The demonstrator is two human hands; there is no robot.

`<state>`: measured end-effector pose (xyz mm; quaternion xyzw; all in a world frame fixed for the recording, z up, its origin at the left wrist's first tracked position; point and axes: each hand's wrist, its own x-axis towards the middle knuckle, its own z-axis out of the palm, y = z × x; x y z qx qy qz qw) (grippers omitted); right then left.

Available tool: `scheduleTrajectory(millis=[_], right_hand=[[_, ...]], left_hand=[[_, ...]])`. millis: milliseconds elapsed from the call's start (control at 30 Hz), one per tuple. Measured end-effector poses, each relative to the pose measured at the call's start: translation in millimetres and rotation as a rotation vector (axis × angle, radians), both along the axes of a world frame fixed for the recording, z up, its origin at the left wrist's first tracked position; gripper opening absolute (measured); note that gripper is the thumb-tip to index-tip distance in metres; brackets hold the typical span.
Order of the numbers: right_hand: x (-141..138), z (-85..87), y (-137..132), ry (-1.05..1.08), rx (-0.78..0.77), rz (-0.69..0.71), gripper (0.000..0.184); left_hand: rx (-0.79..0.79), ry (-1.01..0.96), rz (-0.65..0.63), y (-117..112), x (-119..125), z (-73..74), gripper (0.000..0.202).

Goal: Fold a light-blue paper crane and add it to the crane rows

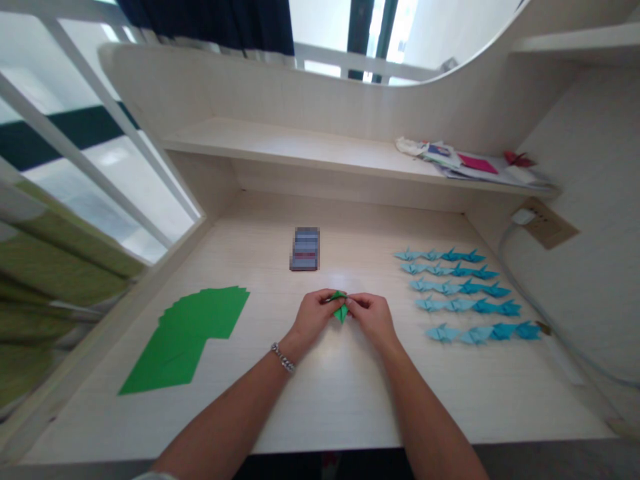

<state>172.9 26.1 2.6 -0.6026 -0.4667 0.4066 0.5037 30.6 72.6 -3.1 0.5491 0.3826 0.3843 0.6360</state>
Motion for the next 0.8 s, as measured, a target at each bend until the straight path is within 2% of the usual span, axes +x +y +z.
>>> scheduleTrajectory(millis=[267,433,800], right_hand=[[5,4.7,-2,-0.21,0.135,-0.066,0.023],[3,6.6,-2,-0.218,0.184,-0.014,0.017],[4,7.3,0,-0.121,0.122,-0.021,0.015]], left_hand=[[0.085,0.115,-0.022,1,-2,3.7,0.025],[0.145,0.18,-0.089,-1,-1,8.0,0.027],[0.204,0.311,-0.173,-5,-2,11.4,0.027]])
